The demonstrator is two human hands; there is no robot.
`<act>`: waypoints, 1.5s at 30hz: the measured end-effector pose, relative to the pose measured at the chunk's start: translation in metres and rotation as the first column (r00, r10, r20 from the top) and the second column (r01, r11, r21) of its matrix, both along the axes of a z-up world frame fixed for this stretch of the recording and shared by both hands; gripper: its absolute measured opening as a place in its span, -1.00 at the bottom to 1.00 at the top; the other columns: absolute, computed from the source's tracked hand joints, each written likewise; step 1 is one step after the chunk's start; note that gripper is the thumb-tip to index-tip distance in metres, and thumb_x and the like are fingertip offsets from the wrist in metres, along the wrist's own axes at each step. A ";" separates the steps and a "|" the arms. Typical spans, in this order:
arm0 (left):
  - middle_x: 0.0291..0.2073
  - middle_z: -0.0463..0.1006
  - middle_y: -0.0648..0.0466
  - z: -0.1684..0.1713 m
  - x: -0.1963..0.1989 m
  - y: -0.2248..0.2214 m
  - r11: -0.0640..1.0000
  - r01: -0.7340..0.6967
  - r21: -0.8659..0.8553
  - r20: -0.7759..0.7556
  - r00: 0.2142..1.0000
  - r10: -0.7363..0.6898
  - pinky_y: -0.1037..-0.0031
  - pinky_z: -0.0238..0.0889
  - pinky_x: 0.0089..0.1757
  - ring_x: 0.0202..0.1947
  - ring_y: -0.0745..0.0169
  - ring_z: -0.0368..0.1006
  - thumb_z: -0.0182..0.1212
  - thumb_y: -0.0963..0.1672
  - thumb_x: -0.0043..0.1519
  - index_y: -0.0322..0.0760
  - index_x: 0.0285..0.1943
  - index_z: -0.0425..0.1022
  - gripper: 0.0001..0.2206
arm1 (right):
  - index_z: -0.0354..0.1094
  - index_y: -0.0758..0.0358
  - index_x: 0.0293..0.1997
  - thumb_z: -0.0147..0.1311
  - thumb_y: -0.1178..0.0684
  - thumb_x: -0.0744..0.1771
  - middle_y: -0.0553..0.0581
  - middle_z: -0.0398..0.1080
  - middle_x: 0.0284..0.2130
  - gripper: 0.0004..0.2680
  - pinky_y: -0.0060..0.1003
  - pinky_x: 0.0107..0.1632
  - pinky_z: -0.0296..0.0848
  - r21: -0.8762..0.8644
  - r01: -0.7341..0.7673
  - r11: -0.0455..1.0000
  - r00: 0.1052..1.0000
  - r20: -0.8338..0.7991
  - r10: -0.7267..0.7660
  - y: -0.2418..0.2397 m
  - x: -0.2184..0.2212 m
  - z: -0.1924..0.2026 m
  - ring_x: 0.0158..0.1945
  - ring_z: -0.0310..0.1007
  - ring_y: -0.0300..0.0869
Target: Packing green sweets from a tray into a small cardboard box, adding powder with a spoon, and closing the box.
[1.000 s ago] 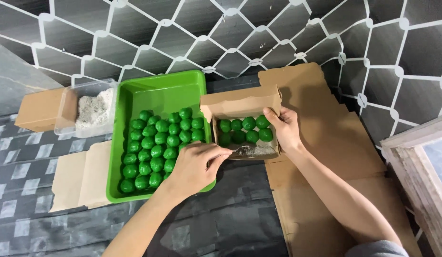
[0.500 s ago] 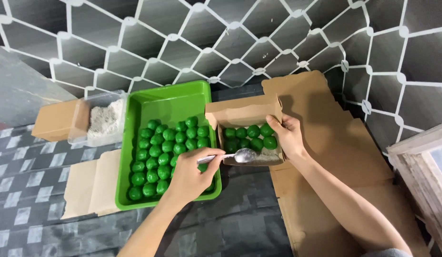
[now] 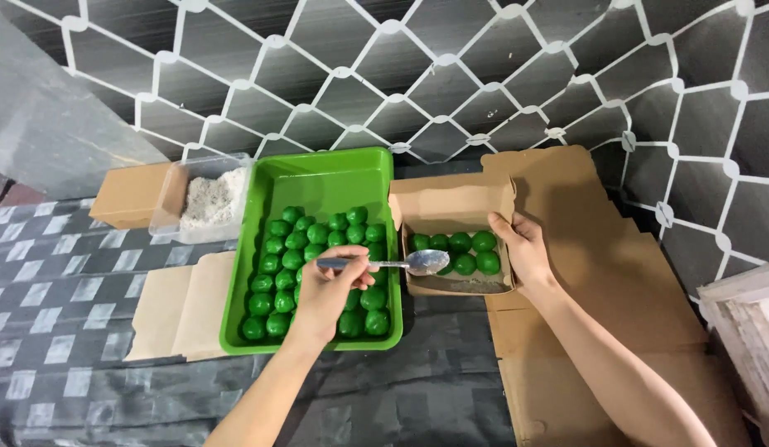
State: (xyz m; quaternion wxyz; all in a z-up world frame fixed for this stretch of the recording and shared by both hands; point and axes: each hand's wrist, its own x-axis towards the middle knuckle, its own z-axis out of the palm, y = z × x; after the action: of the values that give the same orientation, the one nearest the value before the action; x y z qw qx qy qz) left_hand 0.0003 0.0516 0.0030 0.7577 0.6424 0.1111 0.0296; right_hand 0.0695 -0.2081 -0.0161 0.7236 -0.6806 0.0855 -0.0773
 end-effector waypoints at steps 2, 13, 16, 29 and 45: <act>-0.37 0.67 -0.32 0.004 -0.004 0.009 0.999 -0.036 -0.040 -0.010 0.999 0.035 0.55 0.48 -0.36 -0.48 0.21 0.57 0.24 -0.26 0.20 -0.56 -0.07 0.57 -0.83 | 0.41 0.17 -0.47 0.30 -0.02 0.31 -0.09 0.21 -0.67 -0.81 -0.49 -0.41 0.13 0.012 0.015 1.000 1.000 0.004 -0.015 -0.005 0.005 -0.020 -0.55 0.17 -0.39; -0.42 0.58 0.11 0.018 0.023 0.149 0.846 -0.526 -0.085 0.003 0.849 0.528 0.70 0.39 -0.43 -0.55 0.43 0.49 0.26 -0.22 0.23 -0.12 -0.19 0.55 -0.92 | 0.48 0.26 -0.12 0.22 0.08 0.32 -0.02 0.35 -0.52 -0.87 -0.43 -0.24 0.33 0.055 0.003 0.999 0.999 0.032 -0.004 -0.003 -0.001 -0.004 -0.41 0.31 -0.32; -0.43 0.56 0.04 0.003 0.045 0.196 0.743 -0.668 -0.048 0.130 0.733 0.668 0.62 0.37 -0.46 -0.59 0.37 0.49 0.16 -0.26 0.23 -0.09 -0.24 0.56 -0.84 | 0.46 0.26 -0.12 0.27 0.02 0.31 -0.03 0.31 -0.53 -0.83 -0.36 -0.26 0.33 0.051 -0.015 0.999 1.000 -0.022 0.016 -0.014 0.005 -0.023 -0.43 0.26 -0.31; -0.44 0.64 0.01 -0.096 0.149 0.322 0.043 -0.528 0.848 0.469 0.786 0.402 0.16 0.40 -0.30 -0.40 -0.22 0.58 0.28 -0.17 0.24 0.03 -0.23 0.65 -0.89 | 0.40 0.27 -0.20 0.24 0.10 0.30 -0.02 0.33 -0.38 -0.88 -0.41 -0.13 0.34 0.113 -0.061 0.992 0.998 -0.020 0.063 -0.006 0.001 -0.009 -0.25 0.34 -0.29; -0.49 0.40 -0.11 -0.041 0.120 0.271 0.682 -0.680 0.269 0.255 0.733 0.631 0.38 0.74 -0.29 -0.45 0.02 0.61 0.22 -0.30 0.13 -0.42 -0.37 0.54 -0.96 | 0.39 0.25 -0.36 0.30 0.13 0.29 -0.09 0.15 -0.64 -0.88 -0.47 -0.32 0.31 0.096 -0.048 0.994 0.998 0.056 0.043 -0.003 -0.002 -0.001 -0.49 0.20 -0.40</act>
State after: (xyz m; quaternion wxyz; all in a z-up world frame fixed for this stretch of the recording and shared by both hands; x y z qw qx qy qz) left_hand 0.1204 0.3223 -0.0383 0.5776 0.6779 0.2730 0.3638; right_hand 0.0676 -0.2112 -0.0166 0.7594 -0.6441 0.0541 -0.0747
